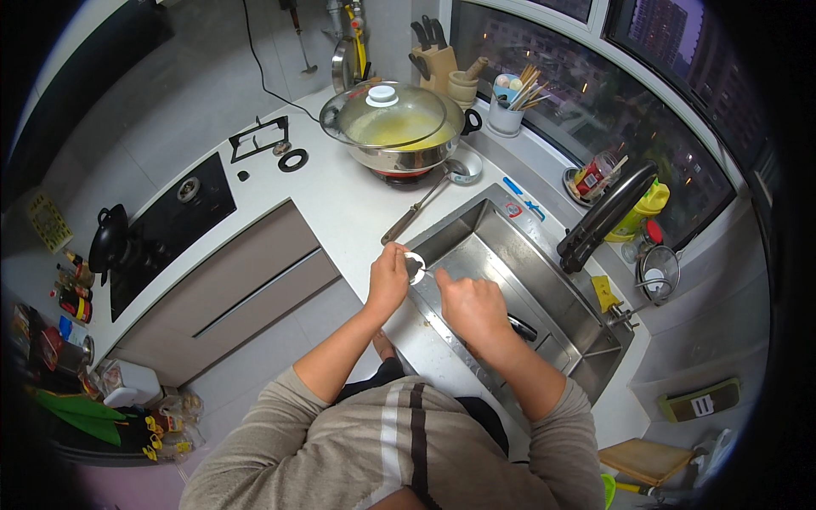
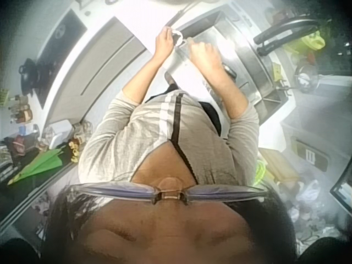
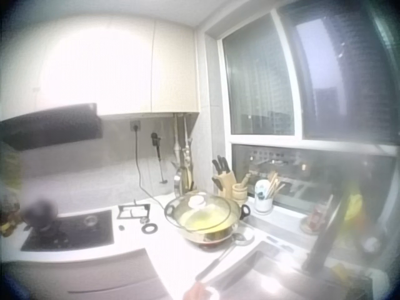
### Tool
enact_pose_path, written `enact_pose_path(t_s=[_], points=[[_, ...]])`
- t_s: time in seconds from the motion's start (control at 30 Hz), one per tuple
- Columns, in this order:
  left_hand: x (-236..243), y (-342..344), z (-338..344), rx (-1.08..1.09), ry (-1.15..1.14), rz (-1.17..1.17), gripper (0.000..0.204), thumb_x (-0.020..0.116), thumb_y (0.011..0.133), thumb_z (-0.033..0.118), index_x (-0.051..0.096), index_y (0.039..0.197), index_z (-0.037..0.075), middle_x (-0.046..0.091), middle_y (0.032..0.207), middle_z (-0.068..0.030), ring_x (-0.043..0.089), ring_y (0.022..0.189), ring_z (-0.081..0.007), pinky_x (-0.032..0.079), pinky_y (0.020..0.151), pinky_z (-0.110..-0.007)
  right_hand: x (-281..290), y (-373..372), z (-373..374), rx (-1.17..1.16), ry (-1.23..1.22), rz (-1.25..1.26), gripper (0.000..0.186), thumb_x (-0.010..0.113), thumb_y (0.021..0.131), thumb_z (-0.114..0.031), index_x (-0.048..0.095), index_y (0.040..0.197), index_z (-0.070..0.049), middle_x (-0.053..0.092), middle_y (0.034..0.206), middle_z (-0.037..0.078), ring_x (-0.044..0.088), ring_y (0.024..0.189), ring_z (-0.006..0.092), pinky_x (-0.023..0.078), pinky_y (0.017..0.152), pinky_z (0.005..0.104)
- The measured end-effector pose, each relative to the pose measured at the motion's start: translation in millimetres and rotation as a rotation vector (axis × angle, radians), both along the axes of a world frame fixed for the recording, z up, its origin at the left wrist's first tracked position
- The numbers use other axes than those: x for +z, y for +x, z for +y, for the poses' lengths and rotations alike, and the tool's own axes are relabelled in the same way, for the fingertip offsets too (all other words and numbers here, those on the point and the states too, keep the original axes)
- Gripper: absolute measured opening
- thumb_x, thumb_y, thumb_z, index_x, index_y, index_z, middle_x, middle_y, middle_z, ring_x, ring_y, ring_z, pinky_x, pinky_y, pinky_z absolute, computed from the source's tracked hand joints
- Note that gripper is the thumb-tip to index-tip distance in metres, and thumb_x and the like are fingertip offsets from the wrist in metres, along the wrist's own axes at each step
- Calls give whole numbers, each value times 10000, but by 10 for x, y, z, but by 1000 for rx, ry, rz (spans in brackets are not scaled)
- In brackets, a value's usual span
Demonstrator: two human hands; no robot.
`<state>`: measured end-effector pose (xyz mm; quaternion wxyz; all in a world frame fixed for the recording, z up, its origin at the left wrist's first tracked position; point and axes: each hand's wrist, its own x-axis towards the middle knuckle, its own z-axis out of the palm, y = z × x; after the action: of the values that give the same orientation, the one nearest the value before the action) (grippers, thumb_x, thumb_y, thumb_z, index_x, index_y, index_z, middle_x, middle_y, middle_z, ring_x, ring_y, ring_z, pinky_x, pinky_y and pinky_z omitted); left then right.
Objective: The person scrubs a small ring under running water in the kitchen sink, then uses a toothbrush to clean the ring's surface. The ring is rinsed again and held in the hands.
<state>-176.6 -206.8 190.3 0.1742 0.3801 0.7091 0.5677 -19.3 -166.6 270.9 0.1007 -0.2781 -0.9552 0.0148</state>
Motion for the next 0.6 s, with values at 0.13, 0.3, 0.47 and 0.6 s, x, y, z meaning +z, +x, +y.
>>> enact_pose_path(t_s=[0.13,0.3,0.47,0.6], points=[[-53,-2,-9,-30,72,65,179,395,955,148,527,916,32,530,662,-65,499,584,-163,398,533,-294,42,38,158,-51,-4,-33,121,512,763,-76,560,871,-48,606,577,173,638,562,337,511,511,439],[19,-62,-37,-240,-27,-163,176,419,955,166,541,919,44,571,676,-60,491,558,-118,413,522,-278,50,41,93,-17,-57,82,100,522,773,-90,574,849,-51,602,575,181,626,557,355,502,512,452],[238,-29,-112,-448,-35,-441,173,431,964,222,541,1004,95,485,671,51,428,618,-28,357,521,-189,-115,92,125,-42,-68,101,124,538,848,-208,580,858,-92,584,553,170,601,518,357,491,506,444],[229,-73,-120,-460,-44,-506,150,463,950,213,536,1029,108,553,788,30,469,665,-32,363,563,-185,-154,112,129,-46,-96,110,132,532,852,-213,585,873,-93,585,556,169,598,521,361,487,512,454]])
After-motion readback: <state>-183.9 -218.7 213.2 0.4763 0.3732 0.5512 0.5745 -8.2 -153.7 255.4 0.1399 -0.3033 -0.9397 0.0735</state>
